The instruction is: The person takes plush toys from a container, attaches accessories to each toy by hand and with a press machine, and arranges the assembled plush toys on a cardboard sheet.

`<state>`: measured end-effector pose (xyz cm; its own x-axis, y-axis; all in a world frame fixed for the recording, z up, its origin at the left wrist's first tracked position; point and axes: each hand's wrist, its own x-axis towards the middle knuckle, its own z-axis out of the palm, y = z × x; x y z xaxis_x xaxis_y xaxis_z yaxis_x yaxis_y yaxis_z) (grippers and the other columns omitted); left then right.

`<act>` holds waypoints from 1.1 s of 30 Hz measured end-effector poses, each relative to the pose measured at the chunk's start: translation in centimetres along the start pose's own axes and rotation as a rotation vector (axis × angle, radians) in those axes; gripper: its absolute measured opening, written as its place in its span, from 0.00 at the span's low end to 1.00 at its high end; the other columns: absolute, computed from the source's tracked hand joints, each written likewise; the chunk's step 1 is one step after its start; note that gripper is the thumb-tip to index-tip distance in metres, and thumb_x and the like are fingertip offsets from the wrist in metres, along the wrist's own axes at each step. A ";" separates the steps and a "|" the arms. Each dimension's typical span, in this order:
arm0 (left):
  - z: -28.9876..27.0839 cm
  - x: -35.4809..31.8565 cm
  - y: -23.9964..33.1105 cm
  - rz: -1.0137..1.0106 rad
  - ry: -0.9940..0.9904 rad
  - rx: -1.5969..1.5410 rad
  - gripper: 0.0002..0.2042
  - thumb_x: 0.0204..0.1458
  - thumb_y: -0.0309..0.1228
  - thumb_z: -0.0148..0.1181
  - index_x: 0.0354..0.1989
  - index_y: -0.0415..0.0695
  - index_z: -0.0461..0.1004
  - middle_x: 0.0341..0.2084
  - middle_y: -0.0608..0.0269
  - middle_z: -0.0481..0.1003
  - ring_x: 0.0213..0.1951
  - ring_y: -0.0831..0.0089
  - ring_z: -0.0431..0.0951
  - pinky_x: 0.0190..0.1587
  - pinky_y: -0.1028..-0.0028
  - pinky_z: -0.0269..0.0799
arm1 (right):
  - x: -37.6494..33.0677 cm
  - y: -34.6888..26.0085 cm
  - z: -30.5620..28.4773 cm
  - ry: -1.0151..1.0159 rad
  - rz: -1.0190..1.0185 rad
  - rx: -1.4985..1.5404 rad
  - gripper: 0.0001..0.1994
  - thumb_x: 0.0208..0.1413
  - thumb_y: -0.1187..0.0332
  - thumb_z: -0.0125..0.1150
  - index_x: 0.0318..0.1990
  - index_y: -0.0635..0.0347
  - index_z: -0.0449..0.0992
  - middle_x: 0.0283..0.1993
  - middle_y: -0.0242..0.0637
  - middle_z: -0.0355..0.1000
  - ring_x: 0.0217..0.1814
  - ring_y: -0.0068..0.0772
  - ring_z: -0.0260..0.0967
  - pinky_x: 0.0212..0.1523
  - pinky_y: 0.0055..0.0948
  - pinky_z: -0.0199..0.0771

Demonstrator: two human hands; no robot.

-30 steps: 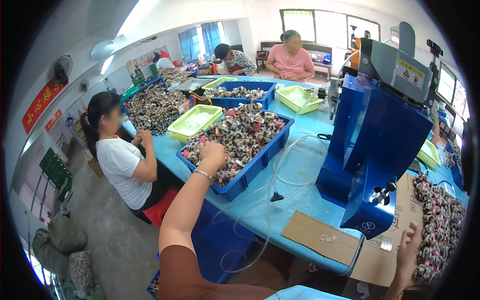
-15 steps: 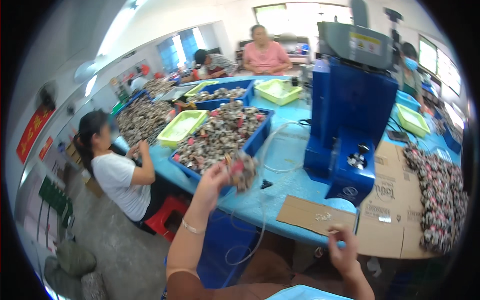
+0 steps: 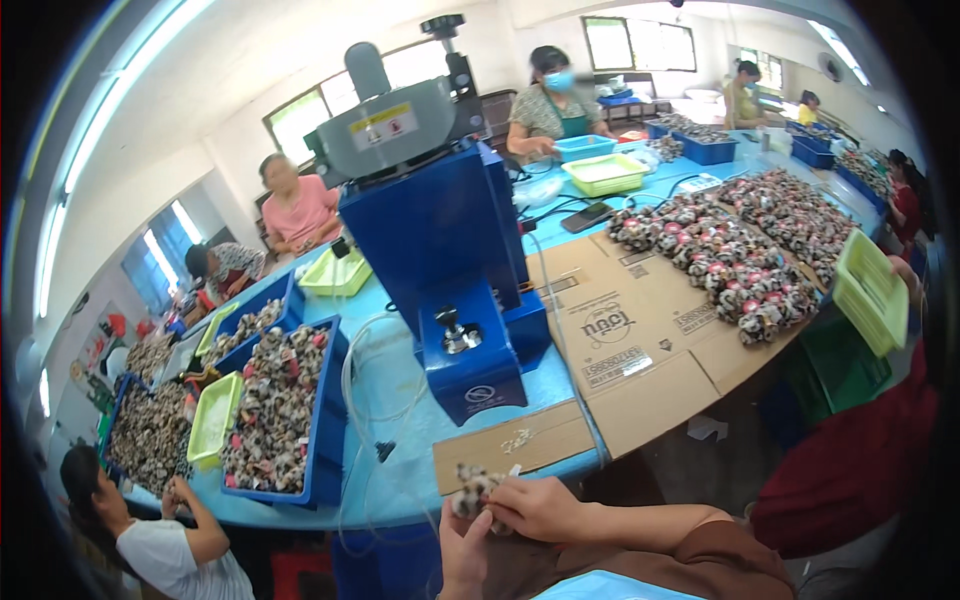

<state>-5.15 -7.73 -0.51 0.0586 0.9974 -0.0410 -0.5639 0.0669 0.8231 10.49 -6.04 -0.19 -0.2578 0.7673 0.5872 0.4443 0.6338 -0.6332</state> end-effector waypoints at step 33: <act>1.6 -0.4 2.2 0.263 -0.065 0.465 0.26 0.42 0.22 0.68 0.52 0.37 0.69 0.44 0.57 0.76 0.46 0.64 0.78 0.56 0.62 0.69 | -1.8 1.5 -2.4 -0.086 -0.116 -0.083 0.06 0.58 0.65 0.59 0.34 0.55 0.72 0.29 0.37 0.72 0.26 0.41 0.73 0.24 0.35 0.72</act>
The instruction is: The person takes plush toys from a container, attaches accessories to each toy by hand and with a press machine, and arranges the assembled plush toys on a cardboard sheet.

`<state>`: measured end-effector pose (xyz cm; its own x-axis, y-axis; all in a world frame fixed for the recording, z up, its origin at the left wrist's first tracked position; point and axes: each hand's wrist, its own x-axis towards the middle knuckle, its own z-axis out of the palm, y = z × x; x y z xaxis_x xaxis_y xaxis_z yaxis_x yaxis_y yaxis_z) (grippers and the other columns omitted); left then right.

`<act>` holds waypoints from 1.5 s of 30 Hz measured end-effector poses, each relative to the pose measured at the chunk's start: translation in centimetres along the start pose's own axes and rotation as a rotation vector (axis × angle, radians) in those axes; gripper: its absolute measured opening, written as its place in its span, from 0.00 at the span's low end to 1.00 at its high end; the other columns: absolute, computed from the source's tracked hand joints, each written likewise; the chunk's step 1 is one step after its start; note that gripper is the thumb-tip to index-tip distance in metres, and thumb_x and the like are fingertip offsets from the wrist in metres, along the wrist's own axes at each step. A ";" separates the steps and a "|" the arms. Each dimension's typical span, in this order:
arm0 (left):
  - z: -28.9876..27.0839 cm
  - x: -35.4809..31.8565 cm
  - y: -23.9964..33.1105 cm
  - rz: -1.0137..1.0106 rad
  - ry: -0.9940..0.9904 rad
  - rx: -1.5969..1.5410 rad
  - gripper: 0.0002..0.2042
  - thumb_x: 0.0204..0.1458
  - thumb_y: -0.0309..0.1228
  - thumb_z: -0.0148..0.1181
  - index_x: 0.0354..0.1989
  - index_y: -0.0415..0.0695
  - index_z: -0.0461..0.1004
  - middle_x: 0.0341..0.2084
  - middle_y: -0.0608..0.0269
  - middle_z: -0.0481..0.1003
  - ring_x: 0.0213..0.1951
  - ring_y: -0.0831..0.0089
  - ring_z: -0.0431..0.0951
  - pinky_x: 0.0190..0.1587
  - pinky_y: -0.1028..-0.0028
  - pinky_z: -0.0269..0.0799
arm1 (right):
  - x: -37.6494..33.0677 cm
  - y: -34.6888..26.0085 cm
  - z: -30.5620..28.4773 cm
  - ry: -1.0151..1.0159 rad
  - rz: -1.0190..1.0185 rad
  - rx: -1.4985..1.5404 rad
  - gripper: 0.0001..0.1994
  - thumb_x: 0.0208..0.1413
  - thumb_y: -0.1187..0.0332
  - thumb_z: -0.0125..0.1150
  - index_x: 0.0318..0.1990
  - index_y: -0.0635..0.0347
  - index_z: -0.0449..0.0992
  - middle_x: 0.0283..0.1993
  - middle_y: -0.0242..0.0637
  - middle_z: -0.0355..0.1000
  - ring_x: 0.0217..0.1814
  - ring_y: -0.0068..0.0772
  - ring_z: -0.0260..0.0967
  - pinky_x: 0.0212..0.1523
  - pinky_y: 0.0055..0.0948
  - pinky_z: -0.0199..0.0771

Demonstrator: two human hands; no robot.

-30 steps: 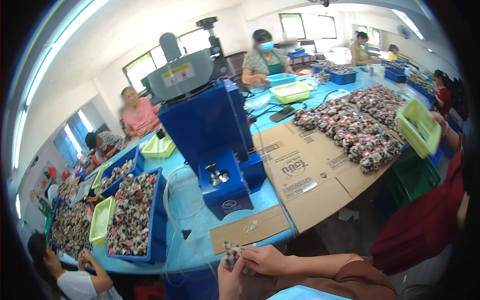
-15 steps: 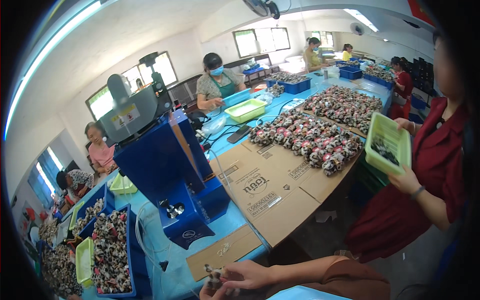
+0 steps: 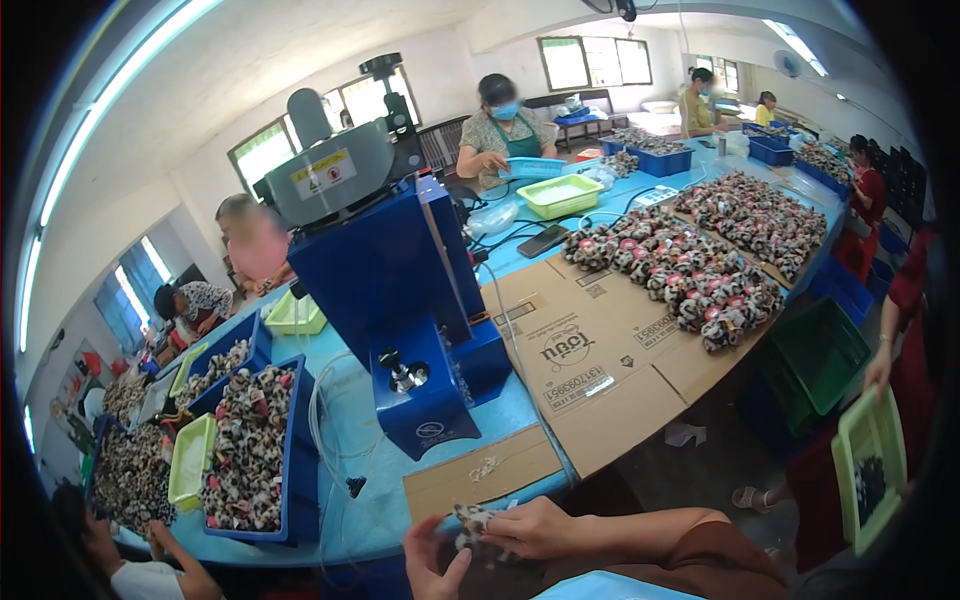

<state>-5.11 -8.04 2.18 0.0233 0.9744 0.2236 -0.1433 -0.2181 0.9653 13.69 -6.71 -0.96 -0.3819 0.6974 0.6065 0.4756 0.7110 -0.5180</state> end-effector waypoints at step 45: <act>-0.7 1.0 -2.5 -0.764 -0.818 -0.082 0.07 0.60 0.30 0.58 0.42 0.42 0.74 0.31 0.74 0.75 0.35 0.88 0.70 0.35 0.83 0.66 | -0.1 1.4 -4.5 -0.368 0.060 0.459 0.08 0.58 0.69 0.62 0.28 0.60 0.75 0.20 0.41 0.68 0.20 0.42 0.68 0.22 0.37 0.68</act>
<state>-5.38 -6.50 -0.06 0.7714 0.5155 -0.3732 0.1223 0.4554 0.8819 17.98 -6.21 1.02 -0.6536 0.6648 0.3617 0.1446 0.5788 -0.8025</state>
